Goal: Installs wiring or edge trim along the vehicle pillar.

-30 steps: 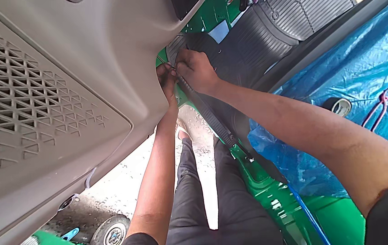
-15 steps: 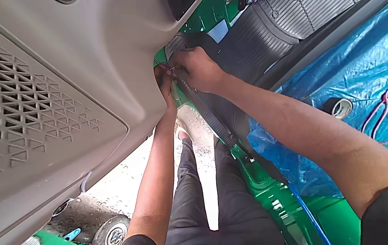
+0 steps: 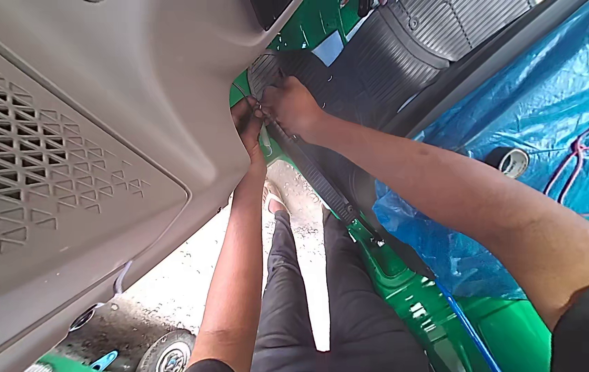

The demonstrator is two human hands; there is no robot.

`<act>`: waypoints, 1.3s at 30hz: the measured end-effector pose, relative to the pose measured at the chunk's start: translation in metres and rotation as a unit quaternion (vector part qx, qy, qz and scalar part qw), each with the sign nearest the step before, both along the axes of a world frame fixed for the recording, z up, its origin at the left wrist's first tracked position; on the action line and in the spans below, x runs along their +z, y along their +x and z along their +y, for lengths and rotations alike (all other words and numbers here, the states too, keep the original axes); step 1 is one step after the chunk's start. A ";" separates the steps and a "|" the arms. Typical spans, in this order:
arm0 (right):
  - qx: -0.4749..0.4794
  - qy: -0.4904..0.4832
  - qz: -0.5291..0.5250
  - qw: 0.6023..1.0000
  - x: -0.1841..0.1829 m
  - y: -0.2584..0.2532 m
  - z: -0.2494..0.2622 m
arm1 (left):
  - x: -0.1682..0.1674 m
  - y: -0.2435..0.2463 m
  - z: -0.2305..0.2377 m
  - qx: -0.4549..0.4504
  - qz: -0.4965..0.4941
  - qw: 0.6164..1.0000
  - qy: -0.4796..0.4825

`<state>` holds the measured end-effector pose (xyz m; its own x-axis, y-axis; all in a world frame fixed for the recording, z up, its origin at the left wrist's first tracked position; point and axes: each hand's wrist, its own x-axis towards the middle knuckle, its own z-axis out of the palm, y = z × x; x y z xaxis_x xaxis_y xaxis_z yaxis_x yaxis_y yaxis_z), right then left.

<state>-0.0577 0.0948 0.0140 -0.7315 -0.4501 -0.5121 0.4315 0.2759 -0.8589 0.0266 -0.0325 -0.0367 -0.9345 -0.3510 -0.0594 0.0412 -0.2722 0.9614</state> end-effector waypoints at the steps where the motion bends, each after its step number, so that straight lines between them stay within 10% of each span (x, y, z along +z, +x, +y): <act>1: -0.038 -0.058 -0.161 0.985 0.004 -0.001 0.003 | 0.001 0.001 0.000 -0.003 -0.002 1.000 -0.003; 4: -0.048 -0.117 -0.284 0.951 0.006 -0.006 0.015 | 0.003 0.002 0.003 0.002 -0.005 1.000 -0.002; 7: 0.064 -0.014 0.010 0.998 0.010 -0.012 0.017 | 0.003 -0.001 0.004 0.029 -0.022 0.999 0.004; 12: 0.179 0.100 0.351 0.914 0.010 -0.012 0.021 | 0.005 -0.002 0.006 0.040 -0.030 0.999 0.010; 26: 0.213 0.156 0.450 0.853 0.007 -0.005 0.015 | -0.002 -0.002 0.003 0.018 0.012 1.000 0.004; 33: 0.116 0.051 0.319 0.939 -0.004 -0.001 0.011 | -0.002 -0.003 0.004 0.031 0.014 0.999 -0.021; 36: -0.025 -0.107 0.006 0.994 -0.005 0.001 0.005 | -0.007 -0.004 0.001 0.011 0.036 0.999 -0.027; 39: -0.038 -0.146 -0.287 0.946 0.004 -0.005 0.011 | 0.000 -0.002 0.003 0.000 0.044 0.999 -0.025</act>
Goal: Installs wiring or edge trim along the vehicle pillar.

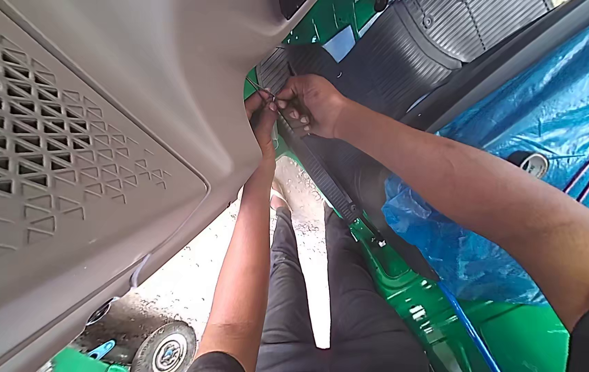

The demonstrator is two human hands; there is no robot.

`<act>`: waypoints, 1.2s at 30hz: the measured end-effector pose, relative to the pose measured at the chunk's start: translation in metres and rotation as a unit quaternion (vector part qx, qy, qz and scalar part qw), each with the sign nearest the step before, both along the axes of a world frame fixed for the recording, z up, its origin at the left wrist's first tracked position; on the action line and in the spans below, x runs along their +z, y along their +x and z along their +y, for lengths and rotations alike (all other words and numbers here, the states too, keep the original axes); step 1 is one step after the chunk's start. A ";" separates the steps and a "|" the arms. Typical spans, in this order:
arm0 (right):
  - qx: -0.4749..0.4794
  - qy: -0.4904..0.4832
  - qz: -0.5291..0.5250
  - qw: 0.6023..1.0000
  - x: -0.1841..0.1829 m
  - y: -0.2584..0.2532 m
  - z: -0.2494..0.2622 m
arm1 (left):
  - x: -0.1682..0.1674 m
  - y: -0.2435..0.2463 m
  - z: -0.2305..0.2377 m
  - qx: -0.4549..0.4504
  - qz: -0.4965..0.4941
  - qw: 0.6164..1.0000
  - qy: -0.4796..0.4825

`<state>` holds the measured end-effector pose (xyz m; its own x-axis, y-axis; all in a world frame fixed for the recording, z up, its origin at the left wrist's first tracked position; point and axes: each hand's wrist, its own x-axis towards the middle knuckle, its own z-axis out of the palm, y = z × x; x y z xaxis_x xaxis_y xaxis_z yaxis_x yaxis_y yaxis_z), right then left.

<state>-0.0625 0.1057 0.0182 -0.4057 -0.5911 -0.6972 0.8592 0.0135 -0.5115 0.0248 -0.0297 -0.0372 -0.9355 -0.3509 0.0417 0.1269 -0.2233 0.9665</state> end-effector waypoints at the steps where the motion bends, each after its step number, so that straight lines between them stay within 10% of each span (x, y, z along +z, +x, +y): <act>1: 0.015 0.001 0.022 1.000 0.003 -0.002 0.002 | 0.001 0.000 0.000 0.000 -0.003 1.000 0.000; 3: 0.046 0.036 0.219 0.974 0.005 -0.005 0.006 | 0.001 0.000 0.000 -0.002 -0.017 1.000 -0.005; 6: 0.173 0.145 0.569 0.790 0.010 -0.014 0.012 | 0.005 -0.001 0.002 0.017 -0.050 0.999 0.000; 10: 0.185 0.135 0.708 0.668 0.005 -0.012 0.014 | 0.007 0.000 0.002 -0.002 -0.044 0.999 0.023; 19: 0.178 0.158 0.665 0.708 0.007 -0.013 0.013 | -0.002 -0.002 -0.003 -0.006 -0.034 0.999 0.002; 23: 0.092 0.117 0.470 0.870 0.004 -0.005 0.004 | 0.000 0.001 -0.005 -0.002 -0.024 0.999 -0.031; 26: -0.032 0.067 0.072 0.995 0.004 -0.001 0.003 | -0.006 0.001 0.001 -0.011 -0.026 1.000 -0.013; 29: -0.035 0.037 -0.045 0.998 0.002 0.001 -0.001 | -0.004 0.003 -0.003 -0.011 -0.026 0.999 -0.016; 32: -0.011 0.101 0.224 0.969 0.005 0.000 0.002 | -0.002 0.003 -0.001 0.015 -0.057 0.998 -0.008; 36: 0.095 0.210 0.613 0.756 0.006 -0.002 0.012 | 0.003 0.001 0.001 0.030 -0.082 0.996 0.006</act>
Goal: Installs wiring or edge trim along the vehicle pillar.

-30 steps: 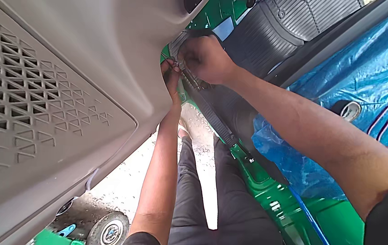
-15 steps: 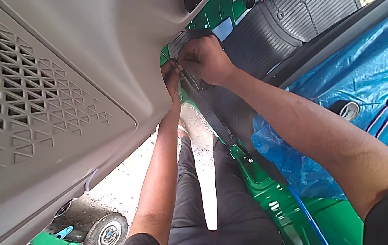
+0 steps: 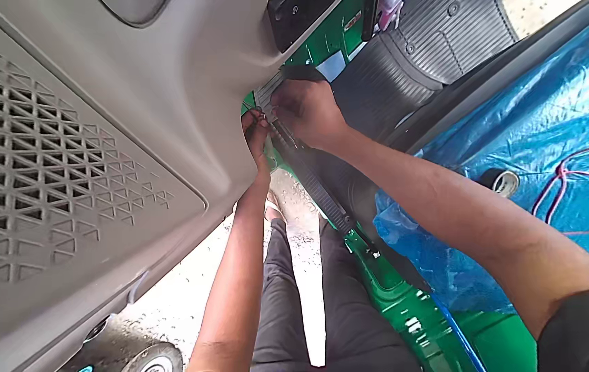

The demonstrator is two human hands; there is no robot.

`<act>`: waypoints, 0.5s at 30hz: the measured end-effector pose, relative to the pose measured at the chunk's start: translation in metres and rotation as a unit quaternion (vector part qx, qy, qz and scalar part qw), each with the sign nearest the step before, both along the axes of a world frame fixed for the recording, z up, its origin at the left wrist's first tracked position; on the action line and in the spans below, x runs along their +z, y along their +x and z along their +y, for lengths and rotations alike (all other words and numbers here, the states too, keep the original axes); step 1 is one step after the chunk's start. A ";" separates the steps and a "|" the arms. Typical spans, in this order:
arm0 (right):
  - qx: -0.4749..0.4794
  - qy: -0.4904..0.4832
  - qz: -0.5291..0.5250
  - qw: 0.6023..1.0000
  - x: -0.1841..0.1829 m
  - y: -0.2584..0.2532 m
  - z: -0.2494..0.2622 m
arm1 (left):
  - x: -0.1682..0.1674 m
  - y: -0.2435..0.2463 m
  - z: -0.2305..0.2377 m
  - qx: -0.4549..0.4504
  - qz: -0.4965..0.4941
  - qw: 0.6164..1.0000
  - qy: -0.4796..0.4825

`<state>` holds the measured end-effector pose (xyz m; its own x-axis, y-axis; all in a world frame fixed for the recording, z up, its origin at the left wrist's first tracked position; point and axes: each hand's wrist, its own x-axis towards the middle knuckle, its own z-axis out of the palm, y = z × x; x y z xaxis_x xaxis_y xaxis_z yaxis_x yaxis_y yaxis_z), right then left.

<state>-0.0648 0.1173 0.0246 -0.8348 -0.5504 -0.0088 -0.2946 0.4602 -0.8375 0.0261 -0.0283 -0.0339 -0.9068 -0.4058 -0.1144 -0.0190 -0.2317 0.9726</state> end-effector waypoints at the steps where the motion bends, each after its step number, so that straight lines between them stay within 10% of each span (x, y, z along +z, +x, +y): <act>1: 0.017 0.027 0.046 0.998 -0.001 0.002 0.000 | 0.001 0.000 0.000 0.000 -0.002 1.000 0.002; 11: 0.091 0.126 0.205 0.966 -0.008 0.006 -0.004 | 0.005 -0.001 -0.001 -0.028 0.007 1.000 0.012; 15: 0.090 0.069 0.100 0.988 -0.010 0.003 -0.007 | -0.003 -0.001 -0.005 -0.035 0.047 0.998 0.002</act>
